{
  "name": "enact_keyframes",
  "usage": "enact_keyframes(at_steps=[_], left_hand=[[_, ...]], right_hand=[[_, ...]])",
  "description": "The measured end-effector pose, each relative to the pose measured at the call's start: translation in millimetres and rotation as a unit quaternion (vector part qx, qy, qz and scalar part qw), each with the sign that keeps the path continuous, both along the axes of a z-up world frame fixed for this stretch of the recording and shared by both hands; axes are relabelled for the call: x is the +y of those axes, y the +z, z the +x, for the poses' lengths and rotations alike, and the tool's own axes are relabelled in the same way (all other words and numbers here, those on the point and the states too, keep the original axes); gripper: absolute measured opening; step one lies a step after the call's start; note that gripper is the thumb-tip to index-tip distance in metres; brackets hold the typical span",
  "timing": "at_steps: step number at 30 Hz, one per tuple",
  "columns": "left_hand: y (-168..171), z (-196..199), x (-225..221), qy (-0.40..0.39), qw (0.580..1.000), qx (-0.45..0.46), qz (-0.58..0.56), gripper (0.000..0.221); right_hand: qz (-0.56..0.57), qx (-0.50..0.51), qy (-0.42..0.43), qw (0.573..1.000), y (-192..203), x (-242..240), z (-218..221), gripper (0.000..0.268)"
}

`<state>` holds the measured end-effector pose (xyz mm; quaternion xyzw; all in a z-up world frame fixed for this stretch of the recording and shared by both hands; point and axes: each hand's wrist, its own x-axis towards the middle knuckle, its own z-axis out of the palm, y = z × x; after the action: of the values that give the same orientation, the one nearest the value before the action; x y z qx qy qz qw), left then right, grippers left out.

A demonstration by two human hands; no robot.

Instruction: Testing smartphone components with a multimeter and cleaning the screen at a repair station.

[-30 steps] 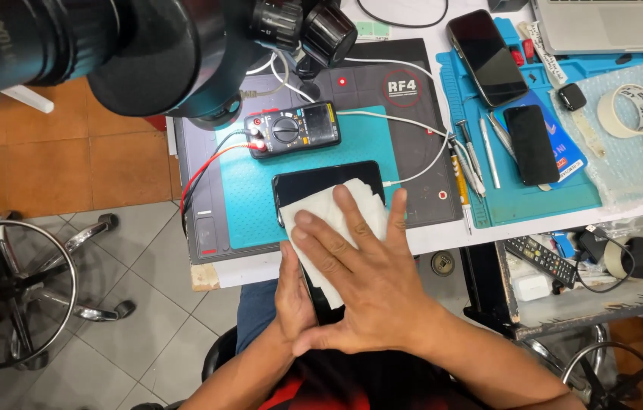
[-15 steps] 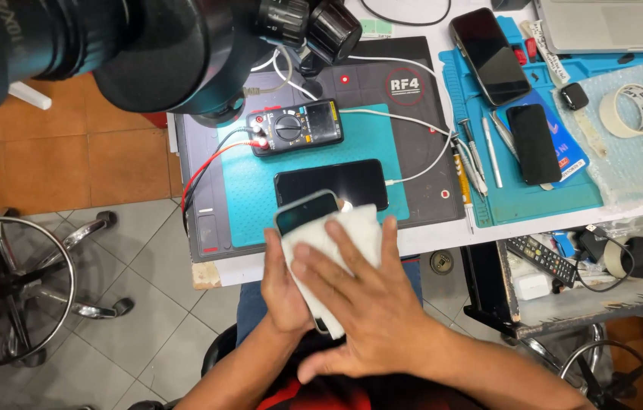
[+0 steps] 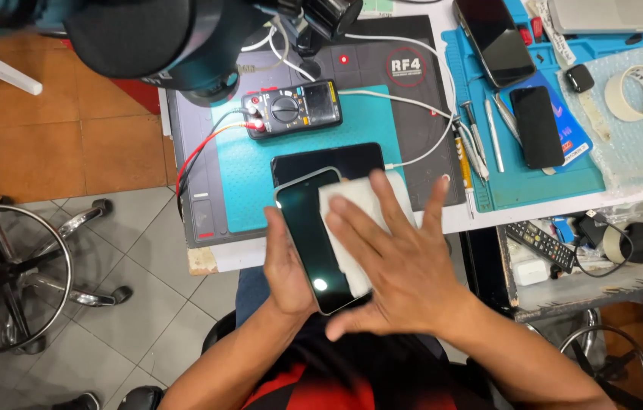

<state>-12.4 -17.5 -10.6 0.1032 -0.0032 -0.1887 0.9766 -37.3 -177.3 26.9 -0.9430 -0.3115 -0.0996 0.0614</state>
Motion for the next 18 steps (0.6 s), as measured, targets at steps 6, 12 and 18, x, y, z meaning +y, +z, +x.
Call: enact_keyframes(at_steps=[6,12,18], left_hand=[[-3,4,3,-0.078,0.989,0.091,-0.091,0.09],[17,18,14,0.053,0.995,0.052,0.074,0.083],[19,21,13,0.048,0.996,0.033,0.065,0.085]], right_hand=[[0.063,0.06,0.058,0.995,2,29,-2,0.131],[0.084,-0.011,0.156,0.984,-28,-12,-21,0.047],[0.055,-0.054,0.093,0.993,-18,-28,-13,0.069]])
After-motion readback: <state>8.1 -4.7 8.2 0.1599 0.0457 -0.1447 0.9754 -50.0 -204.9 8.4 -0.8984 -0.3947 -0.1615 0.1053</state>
